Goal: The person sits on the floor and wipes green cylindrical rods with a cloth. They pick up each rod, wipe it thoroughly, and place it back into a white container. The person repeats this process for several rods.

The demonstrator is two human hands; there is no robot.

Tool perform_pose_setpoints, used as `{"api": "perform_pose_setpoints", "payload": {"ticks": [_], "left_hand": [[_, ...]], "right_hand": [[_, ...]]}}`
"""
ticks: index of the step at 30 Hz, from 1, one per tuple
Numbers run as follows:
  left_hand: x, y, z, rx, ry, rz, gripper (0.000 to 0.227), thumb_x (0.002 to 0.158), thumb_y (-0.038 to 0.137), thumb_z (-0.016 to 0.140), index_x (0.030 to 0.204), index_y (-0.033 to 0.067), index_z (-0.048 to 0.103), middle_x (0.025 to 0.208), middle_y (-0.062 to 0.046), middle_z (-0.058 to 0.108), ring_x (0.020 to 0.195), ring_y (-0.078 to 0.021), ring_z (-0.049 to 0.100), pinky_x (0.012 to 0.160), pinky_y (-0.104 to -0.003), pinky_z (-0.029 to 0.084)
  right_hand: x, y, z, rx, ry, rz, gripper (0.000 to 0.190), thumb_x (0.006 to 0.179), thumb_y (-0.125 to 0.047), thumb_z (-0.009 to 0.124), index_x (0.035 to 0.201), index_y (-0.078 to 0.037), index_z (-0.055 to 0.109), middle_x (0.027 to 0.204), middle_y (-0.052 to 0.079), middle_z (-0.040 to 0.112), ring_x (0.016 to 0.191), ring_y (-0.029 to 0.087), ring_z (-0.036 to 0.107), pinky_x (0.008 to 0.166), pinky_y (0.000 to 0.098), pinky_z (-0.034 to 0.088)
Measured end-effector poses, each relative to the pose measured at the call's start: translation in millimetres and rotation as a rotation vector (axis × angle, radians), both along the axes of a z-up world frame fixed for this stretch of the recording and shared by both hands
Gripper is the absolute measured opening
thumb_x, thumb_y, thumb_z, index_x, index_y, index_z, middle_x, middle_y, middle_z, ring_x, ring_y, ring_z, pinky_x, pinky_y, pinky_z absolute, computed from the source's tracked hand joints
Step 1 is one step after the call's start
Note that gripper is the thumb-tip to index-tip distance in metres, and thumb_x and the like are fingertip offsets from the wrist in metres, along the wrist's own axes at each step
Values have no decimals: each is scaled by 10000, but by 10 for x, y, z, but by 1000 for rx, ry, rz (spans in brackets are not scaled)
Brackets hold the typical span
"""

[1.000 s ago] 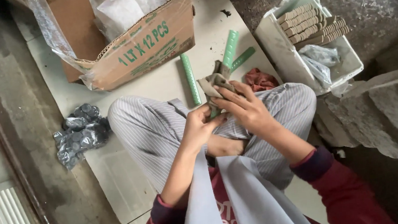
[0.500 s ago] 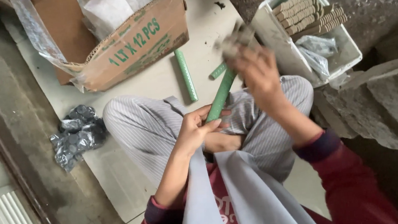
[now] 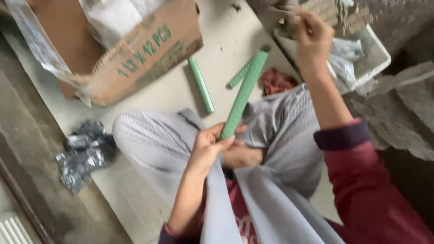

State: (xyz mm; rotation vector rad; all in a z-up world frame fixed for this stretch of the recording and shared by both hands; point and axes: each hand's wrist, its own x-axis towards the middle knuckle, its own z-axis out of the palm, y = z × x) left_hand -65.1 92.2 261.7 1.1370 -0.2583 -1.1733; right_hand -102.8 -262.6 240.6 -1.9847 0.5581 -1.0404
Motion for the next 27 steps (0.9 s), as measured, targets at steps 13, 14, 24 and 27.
{"api": "perform_pose_setpoints", "payload": {"ticks": [13, 14, 24, 27], "left_hand": [[129, -42, 59, -33, -156, 57, 366, 905, -98, 637, 1270, -124, 619, 1068, -298, 735, 802, -352, 771, 655, -398, 668], [134, -5, -7, -16, -154, 28, 384, 914, -87, 623, 1296, -108, 607, 1086, -274, 738, 803, -304, 769, 674, -365, 664], [610, 328, 338, 48, -291, -278, 461, 919, -50, 599, 1378, -70, 553, 1078, -239, 748, 746, -243, 759, 652, -332, 649], [875, 324, 427, -10, -333, -408, 451, 908, -12, 596, 1355, -67, 575, 1091, -243, 753, 747, -253, 770, 654, -320, 639]], "right_hand": [[-350, 1666, 602, -995, -119, 360, 82, 953, -54, 716, 993, -61, 788, 1132, 147, 765, 962, 361, 722, 889, 430, 609], [-328, 1501, 607, -1004, -100, 343, 103, 967, -35, 701, 1026, -48, 785, 1125, 145, 759, 976, 358, 716, 899, 441, 598], [-346, 974, 939, -1132, 260, 470, 279, 933, -87, 739, 1204, -83, 672, 1081, 171, 637, 972, 334, 606, 907, 434, 533], [-379, 965, 730, -1091, 371, 463, 269, 944, -70, 731, 1201, -94, 656, 1009, 134, 599, 922, 302, 554, 871, 411, 525]]}}
